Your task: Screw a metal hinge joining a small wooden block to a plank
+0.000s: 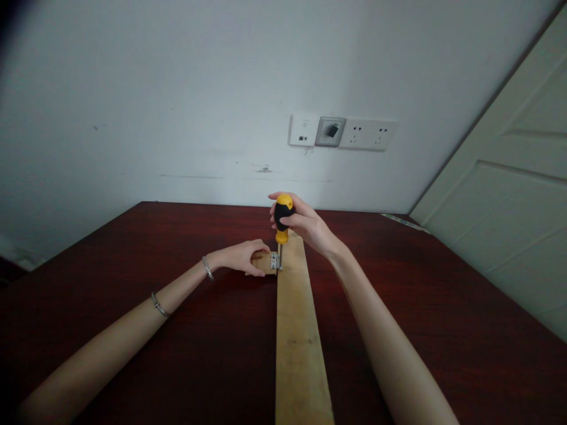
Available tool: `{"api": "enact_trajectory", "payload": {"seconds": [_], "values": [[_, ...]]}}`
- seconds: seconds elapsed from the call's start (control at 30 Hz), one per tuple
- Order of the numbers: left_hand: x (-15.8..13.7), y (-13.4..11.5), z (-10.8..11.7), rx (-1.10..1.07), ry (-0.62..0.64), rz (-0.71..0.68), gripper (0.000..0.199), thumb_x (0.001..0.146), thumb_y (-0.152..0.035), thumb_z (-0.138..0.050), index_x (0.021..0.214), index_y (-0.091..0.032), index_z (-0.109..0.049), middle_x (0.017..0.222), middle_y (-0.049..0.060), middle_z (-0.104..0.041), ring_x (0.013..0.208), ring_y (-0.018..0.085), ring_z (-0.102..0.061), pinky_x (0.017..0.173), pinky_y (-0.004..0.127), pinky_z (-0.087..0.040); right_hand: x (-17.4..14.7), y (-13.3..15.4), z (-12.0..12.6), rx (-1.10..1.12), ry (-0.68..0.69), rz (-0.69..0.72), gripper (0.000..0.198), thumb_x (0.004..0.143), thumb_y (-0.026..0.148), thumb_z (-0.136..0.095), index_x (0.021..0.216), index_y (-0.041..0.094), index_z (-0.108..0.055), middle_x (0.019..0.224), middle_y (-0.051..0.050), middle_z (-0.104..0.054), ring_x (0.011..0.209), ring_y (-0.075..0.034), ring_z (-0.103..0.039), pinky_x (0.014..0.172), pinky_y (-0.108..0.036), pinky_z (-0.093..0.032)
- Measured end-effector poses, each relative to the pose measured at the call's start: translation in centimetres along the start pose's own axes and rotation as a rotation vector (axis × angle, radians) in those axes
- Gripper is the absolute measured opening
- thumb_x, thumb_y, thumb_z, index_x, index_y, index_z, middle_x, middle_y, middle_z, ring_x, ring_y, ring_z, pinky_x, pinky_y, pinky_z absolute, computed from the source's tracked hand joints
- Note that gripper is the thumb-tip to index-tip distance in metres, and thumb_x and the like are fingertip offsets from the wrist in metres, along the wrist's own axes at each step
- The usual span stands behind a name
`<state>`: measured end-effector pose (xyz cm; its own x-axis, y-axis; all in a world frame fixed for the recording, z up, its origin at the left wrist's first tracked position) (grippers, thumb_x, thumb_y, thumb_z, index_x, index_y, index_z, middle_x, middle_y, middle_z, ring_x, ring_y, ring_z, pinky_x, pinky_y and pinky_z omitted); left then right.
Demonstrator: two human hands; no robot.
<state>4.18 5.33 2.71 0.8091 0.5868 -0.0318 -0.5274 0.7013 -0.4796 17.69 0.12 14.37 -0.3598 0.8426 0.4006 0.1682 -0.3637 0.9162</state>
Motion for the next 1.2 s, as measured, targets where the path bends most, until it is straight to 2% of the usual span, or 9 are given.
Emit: {"api": "enact_trajectory", "payload": {"seconds": [0.1,0.23,0.37,0.43,0.6,0.77,0.93,1.03,1.2], "values": [[0.0,0.0,0.0,-0.011,0.003,-0.002,0.057,0.064,-0.045,-0.075,0.111,-0.017,-0.059,0.1,0.006,-0.055,0.086,0.019,-0.053,0.074,0.028,-0.042,0.0,0.2,0.2,-0.083,-0.012,0.011,0.029,0.073,0.023,-0.068,0.099,0.021,-0.055,0.094,-0.003,-0.061,0.084,-0.017,-0.06,0.078,-0.035,-0.05],[0.0,0.2,-0.2,-0.018,0.0,-0.007,0.056,0.064,-0.044,-0.075,0.111,-0.018,-0.059,0.1,0.005,-0.056,0.086,0.018,-0.053,0.074,0.027,-0.042,0.1,0.3,0.1,-0.101,-0.094,0.101,0.04,0.067,0.022,-0.077,0.09,0.024,-0.044,0.094,-0.001,-0.063,0.087,-0.017,-0.064,0.081,-0.035,-0.051],[0.1,0.4,-0.3,-0.02,-0.007,-0.006,0.057,0.064,-0.045,-0.075,0.112,-0.018,-0.058,0.102,0.005,-0.057,0.087,0.019,-0.054,0.075,0.028,-0.042,0.3,-0.3,0.0,-0.116,-0.181,0.135,0.041,0.07,0.026,-0.076,0.091,0.025,-0.041,0.081,0.004,-0.061,0.065,-0.011,-0.059,0.063,-0.029,-0.05],[0.1,0.4,-0.3,-0.023,-0.006,-0.001,0.057,0.064,-0.046,-0.075,0.111,-0.019,-0.058,0.102,0.005,-0.057,0.087,0.019,-0.054,0.076,0.029,-0.042,0.4,-0.6,-0.1,-0.125,-0.157,0.122,0.036,0.073,0.028,-0.072,0.098,0.024,-0.047,0.079,0.004,-0.058,0.063,-0.01,-0.056,0.061,-0.028,-0.048],[0.0,0.2,-0.2,-0.01,-0.003,0.012,0.058,0.064,-0.046,-0.075,0.112,-0.017,-0.058,0.1,0.006,-0.057,0.086,0.019,-0.054,0.073,0.029,-0.043,0.4,-0.8,-0.2,0.052,-0.013,0.009,0.033,0.079,0.033,-0.058,0.109,0.022,-0.054,0.09,-0.002,-0.06,0.075,-0.016,-0.06,0.074,-0.037,-0.051],[0.0,0.1,-0.1,-0.019,-0.017,-0.014,0.056,0.064,-0.044,-0.075,0.11,-0.017,-0.058,0.101,0.005,-0.058,0.086,0.019,-0.054,0.074,0.03,-0.042,0.2,-0.2,0.3,-0.074,-0.053,0.054,0.026,0.075,0.028,-0.071,0.095,0.021,-0.056,0.098,-0.004,-0.064,0.09,-0.018,-0.064,0.086,-0.038,-0.049],[0.0,0.2,-0.2,-0.025,-0.005,-0.001,0.055,0.064,-0.043,-0.075,0.11,-0.017,-0.059,0.099,0.005,-0.058,0.082,0.018,-0.055,0.072,0.029,-0.042,0.1,-0.2,0.0,-0.072,-0.095,0.099,0.041,0.07,0.025,-0.076,0.092,0.025,-0.042,0.093,0.0,-0.065,0.077,-0.015,-0.064,0.072,-0.033,-0.052],[0.1,0.2,-0.2,-0.013,-0.005,-0.011,0.055,0.064,-0.044,-0.075,0.11,-0.017,-0.059,0.1,0.005,-0.057,0.084,0.018,-0.055,0.072,0.028,-0.042,0.1,-0.2,-0.2,-0.096,-0.092,0.098,0.037,0.074,0.026,-0.072,0.102,0.024,-0.047,0.083,0.002,-0.061,0.068,-0.012,-0.058,0.065,-0.029,-0.049],[0.1,0.3,-0.2,-0.022,-0.007,0.004,0.058,0.064,-0.045,-0.075,0.111,-0.016,-0.058,0.1,0.006,-0.057,0.084,0.018,-0.055,0.072,0.028,-0.043,0.2,-0.5,-0.5,0.103,0.03,-0.006,0.036,0.078,0.029,-0.062,0.113,0.019,-0.057,0.091,-0.003,-0.06,0.079,-0.016,-0.059,0.075,-0.034,-0.05]]}}
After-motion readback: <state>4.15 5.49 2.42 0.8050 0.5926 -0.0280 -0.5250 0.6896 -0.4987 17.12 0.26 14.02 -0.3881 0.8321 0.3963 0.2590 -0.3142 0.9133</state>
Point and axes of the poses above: each hand's wrist, its own x-axis towards the middle knuckle, its own z-axis out of the back of the hand, y = z × x, the point moved 6 cm from there along x, towards the middle knuckle
